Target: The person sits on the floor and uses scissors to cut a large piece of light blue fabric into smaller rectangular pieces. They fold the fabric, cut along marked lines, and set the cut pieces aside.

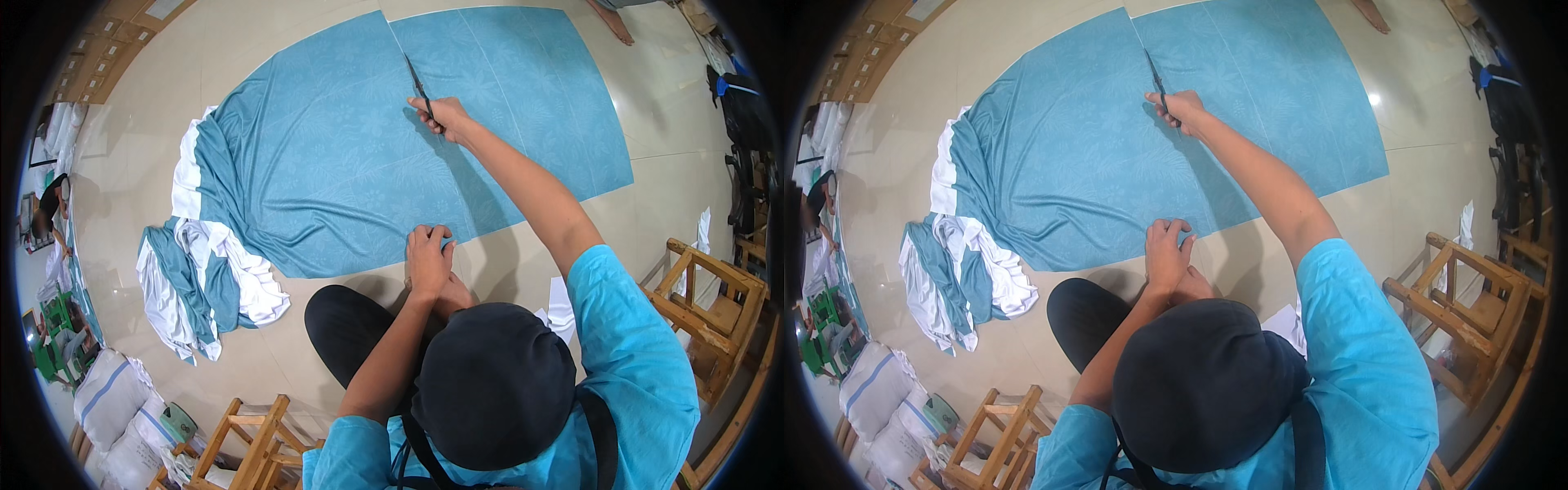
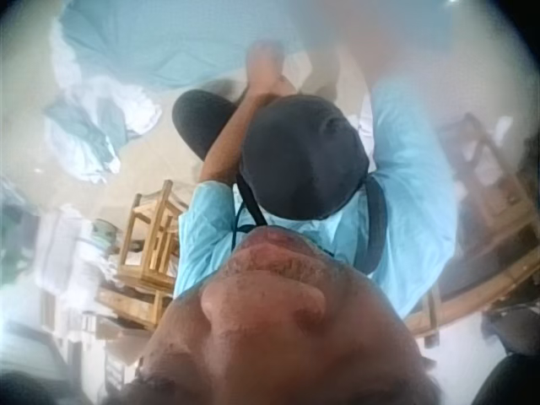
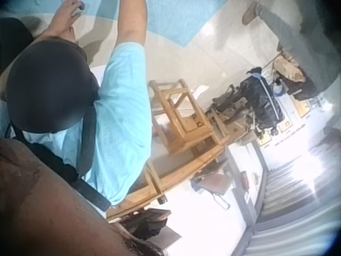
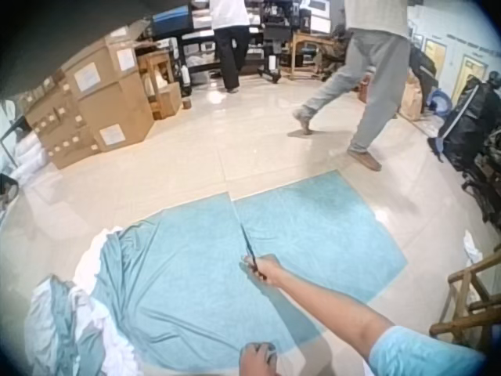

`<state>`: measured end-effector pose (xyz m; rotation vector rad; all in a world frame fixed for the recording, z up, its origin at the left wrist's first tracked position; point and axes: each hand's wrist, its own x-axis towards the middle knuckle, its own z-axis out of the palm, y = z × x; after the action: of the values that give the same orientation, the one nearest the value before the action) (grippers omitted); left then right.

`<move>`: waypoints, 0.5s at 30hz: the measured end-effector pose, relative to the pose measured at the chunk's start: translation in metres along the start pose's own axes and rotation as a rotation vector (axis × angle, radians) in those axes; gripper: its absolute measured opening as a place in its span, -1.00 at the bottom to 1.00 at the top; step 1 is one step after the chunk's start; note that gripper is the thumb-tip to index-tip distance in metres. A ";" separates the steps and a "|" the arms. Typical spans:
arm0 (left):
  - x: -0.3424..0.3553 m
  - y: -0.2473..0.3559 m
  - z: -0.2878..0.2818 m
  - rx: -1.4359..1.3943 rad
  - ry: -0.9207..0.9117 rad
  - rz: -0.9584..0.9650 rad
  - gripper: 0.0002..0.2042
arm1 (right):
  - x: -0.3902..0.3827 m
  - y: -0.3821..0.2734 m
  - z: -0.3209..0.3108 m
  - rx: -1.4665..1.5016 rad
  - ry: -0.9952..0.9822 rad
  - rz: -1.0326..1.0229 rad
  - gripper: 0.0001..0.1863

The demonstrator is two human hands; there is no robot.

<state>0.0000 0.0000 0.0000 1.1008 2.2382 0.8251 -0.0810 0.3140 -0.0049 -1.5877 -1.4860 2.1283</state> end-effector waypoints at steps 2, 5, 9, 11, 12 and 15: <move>-0.001 0.001 0.000 0.002 0.004 -0.004 -0.74 | 0.000 0.001 0.000 0.001 0.005 0.001 -0.57; -0.001 0.004 0.003 -0.023 -0.004 -0.012 -0.74 | 0.001 0.002 -0.005 0.002 0.011 0.011 -0.57; 0.000 0.001 0.001 -0.013 0.002 -0.003 -0.74 | 0.003 0.000 -0.003 0.022 -0.024 -0.009 -0.61; 0.000 0.001 0.000 -0.027 -0.002 -0.010 -0.74 | 0.002 -0.001 -0.002 0.011 -0.002 0.006 -0.62; 0.000 0.001 0.000 -0.020 0.001 -0.006 -0.74 | 0.002 -0.002 -0.002 0.025 -0.019 -0.002 -0.61; 0.001 0.002 -0.001 -0.021 -0.005 -0.014 -0.75 | 0.002 -0.007 0.000 0.032 -0.009 0.008 -0.59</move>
<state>-0.0005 0.0009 0.0021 1.0748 2.2255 0.8378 -0.0851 0.3190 -0.0015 -1.5781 -1.4428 2.1547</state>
